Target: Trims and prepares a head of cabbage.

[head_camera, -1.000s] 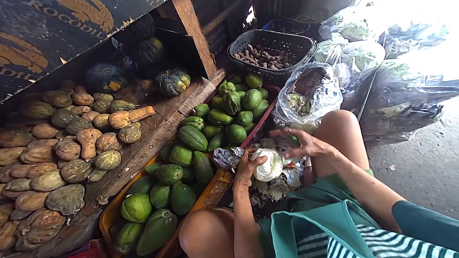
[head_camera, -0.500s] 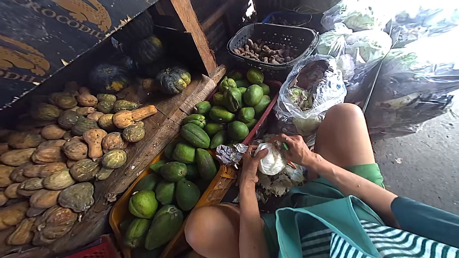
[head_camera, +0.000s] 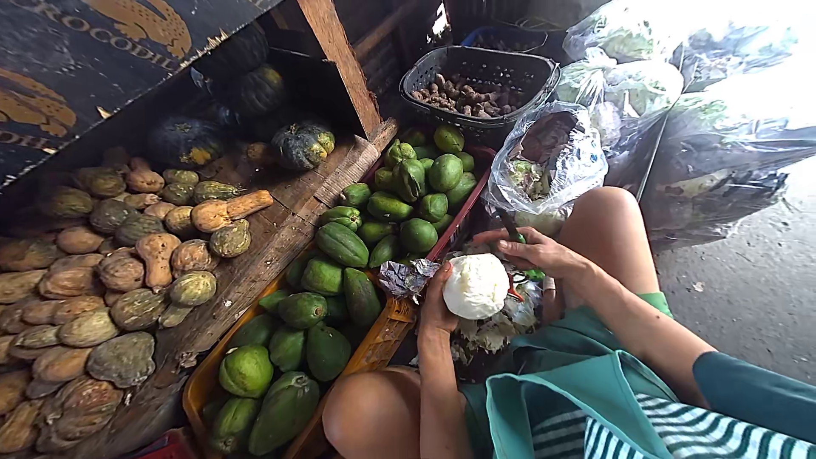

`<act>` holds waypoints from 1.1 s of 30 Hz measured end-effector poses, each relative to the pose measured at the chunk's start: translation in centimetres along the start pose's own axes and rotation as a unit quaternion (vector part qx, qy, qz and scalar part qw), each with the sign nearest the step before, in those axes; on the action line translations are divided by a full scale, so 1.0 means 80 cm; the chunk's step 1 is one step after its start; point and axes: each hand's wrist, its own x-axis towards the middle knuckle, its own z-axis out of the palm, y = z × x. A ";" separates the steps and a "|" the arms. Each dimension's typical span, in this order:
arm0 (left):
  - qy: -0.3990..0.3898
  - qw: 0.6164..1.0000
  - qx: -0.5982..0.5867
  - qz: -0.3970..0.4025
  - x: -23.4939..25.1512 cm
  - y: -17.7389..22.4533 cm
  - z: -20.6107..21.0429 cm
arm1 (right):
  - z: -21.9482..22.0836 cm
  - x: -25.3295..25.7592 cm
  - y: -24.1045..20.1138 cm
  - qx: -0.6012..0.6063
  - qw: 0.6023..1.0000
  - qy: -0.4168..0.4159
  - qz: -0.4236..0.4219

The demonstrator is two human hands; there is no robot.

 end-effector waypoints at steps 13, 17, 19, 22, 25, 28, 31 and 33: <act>0.036 0.994 -0.086 -0.054 0.022 -0.004 -0.009 | -0.018 0.000 0.000 0.109 0.992 -0.059 0.037; 0.037 0.976 -0.185 -0.110 0.029 -0.001 -0.022 | -0.029 -0.004 -0.001 0.106 0.994 -0.023 0.022; 0.044 0.970 -0.210 -0.117 0.027 0.004 -0.023 | -0.029 -0.003 -0.004 -0.025 0.999 0.036 -0.011; 0.054 0.975 -0.195 -0.088 0.025 0.004 -0.019 | -0.018 0.003 -0.001 -0.202 0.977 0.049 -0.048; 0.104 0.991 -0.076 -0.045 0.024 -0.012 -0.002 | 0.011 0.005 0.008 -0.246 0.967 -0.031 -0.052; 0.094 0.994 0.050 -0.037 0.018 -0.022 -0.003 | 0.026 0.006 0.034 -0.169 0.985 -0.013 -0.029; 0.027 0.995 0.096 0.018 0.007 -0.011 -0.015 | 0.016 -0.001 0.044 0.118 0.992 0.033 0.037; -0.003 0.975 0.211 0.077 0.000 -0.003 -0.022 | -0.001 -0.006 0.051 0.280 0.956 -0.046 0.078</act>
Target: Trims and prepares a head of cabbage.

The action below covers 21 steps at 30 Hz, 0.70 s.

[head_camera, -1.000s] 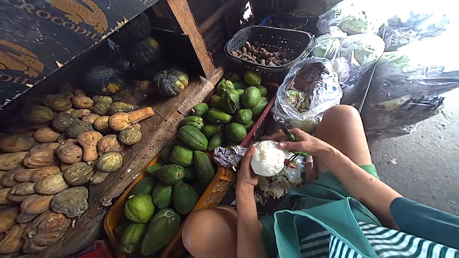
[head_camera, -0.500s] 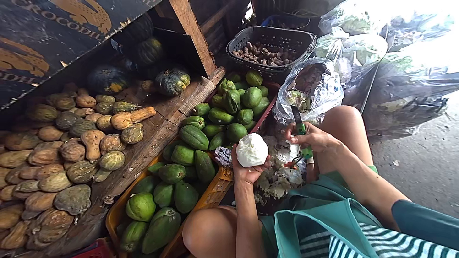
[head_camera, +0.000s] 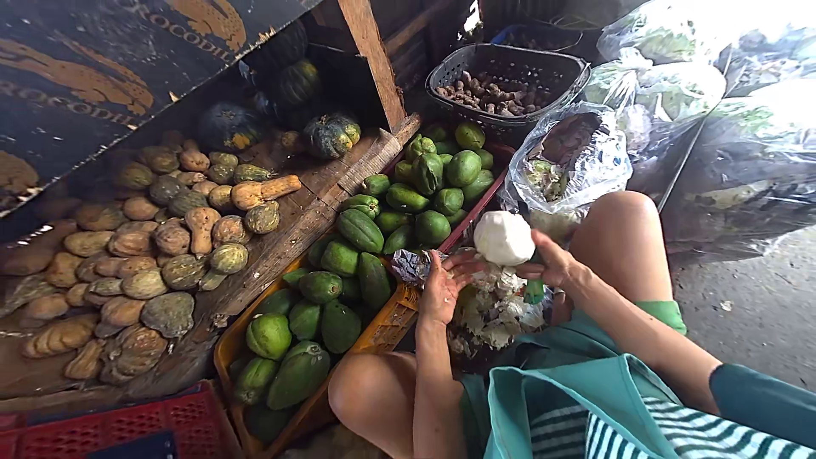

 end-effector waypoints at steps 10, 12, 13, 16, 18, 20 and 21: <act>0.077 0.874 0.446 0.178 -0.034 0.008 0.026 | 0.019 -0.014 0.002 -0.060 0.997 0.016 0.054; 0.069 0.861 0.456 0.213 -0.047 0.023 0.035 | 0.054 -0.013 -0.001 -0.138 0.987 0.057 0.055; 0.078 0.854 0.455 0.239 -0.053 0.029 0.034 | 0.073 -0.013 -0.003 -0.176 0.981 0.063 0.051; 0.147 0.832 0.398 0.358 -0.083 0.045 0.010 | 0.114 -0.012 -0.015 -0.211 0.977 -0.044 -0.005; 0.216 0.798 0.356 0.436 -0.117 0.060 -0.014 | 0.133 -0.007 -0.036 -0.225 0.952 -0.201 -0.050; 0.309 0.751 0.348 0.469 -0.171 0.085 -0.050 | 0.149 -0.003 -0.056 -0.310 0.914 -0.240 -0.100; 0.358 0.724 0.359 0.468 -0.203 0.099 -0.077 | 0.148 -0.003 -0.062 -0.372 0.898 -0.206 -0.114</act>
